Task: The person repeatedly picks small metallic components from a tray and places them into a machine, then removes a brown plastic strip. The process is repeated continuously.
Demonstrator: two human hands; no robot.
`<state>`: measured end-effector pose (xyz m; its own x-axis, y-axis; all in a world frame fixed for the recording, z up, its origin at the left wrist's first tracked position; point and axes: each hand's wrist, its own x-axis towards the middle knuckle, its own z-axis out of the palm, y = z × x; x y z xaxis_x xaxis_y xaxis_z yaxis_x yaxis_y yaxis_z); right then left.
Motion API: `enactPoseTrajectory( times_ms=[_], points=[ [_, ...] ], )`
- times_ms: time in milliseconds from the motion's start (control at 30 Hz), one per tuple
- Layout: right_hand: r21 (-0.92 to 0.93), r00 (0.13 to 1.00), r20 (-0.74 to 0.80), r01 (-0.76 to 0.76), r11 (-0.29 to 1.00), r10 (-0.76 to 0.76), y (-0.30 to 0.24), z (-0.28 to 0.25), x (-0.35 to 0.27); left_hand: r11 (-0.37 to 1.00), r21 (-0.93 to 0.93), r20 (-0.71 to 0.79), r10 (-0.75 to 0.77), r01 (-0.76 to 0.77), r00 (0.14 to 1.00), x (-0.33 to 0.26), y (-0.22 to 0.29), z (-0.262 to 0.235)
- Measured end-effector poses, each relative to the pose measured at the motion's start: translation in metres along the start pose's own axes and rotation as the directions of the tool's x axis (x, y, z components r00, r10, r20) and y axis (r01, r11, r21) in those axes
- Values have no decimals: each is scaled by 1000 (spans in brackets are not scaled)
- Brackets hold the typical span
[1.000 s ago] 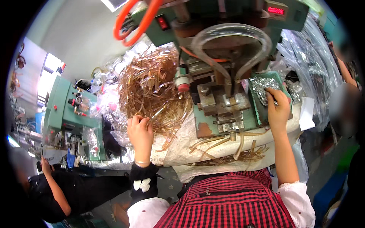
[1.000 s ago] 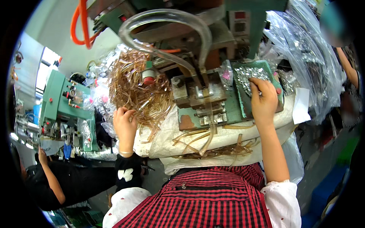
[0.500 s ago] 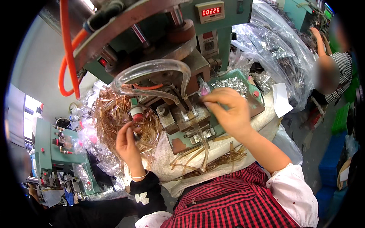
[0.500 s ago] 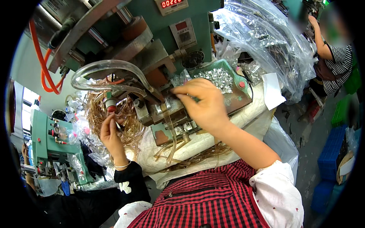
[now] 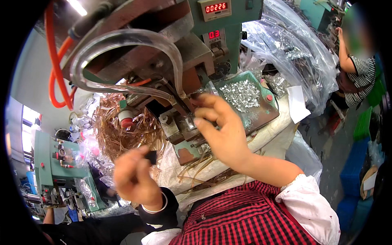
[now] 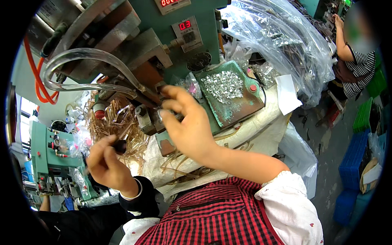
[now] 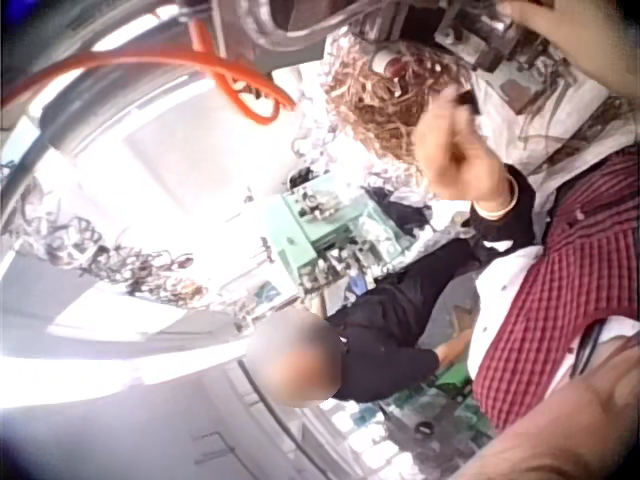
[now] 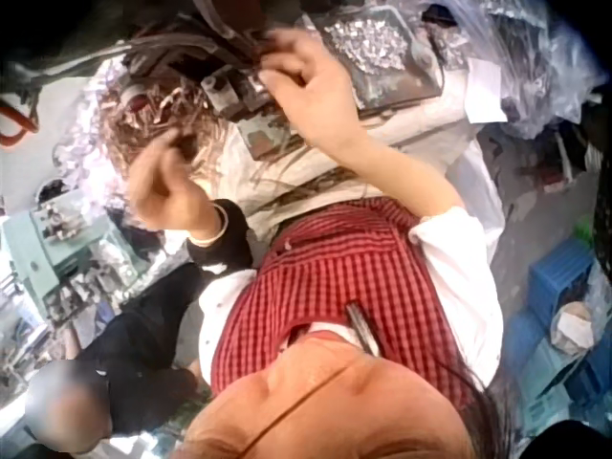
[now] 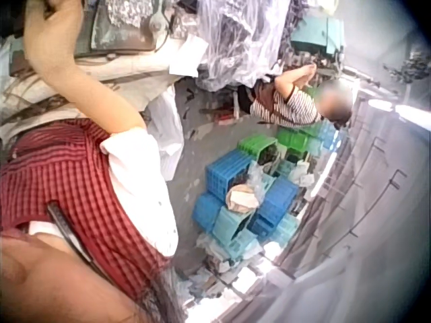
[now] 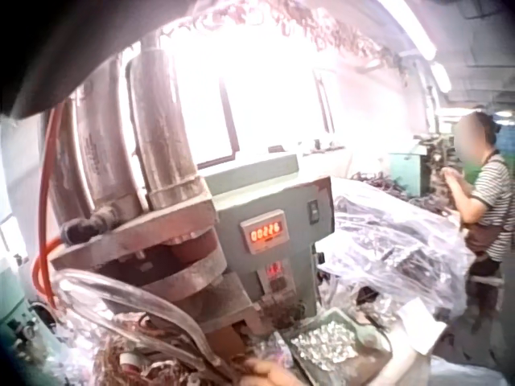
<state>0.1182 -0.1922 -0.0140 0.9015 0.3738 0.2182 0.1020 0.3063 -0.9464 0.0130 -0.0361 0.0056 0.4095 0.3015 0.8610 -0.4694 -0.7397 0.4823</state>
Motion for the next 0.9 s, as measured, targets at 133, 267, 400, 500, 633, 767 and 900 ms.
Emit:
enactPoseTrajectory(
  times_ms=[133,267,400,500,633,767,900],
  points=[
    [-348,985,9,165,923,-172,-3,-21,10,944,25,477,277,-329,834,-8,11,28],
    [-542,936,-172,170,823,-306,22,-79,50,850,31,498,443,-526,745,-10,-3,53],
    [-638,845,-441,-58,768,-303,71,-147,41,849,1,474,465,-529,747,-17,-12,53],
    [-829,880,-224,54,557,-419,68,-145,9,840,-2,440,487,-542,754,-20,-18,58],
    [-950,943,-80,26,311,-323,65,-137,-7,875,23,450,422,-483,787,-21,-14,51],
    [-974,945,-28,47,220,-325,75,-140,1,965,110,451,166,-239,877,-40,7,42],
    [-970,896,60,157,186,-441,80,-140,-2,960,219,400,73,-172,914,-64,22,-5]
  ],
)
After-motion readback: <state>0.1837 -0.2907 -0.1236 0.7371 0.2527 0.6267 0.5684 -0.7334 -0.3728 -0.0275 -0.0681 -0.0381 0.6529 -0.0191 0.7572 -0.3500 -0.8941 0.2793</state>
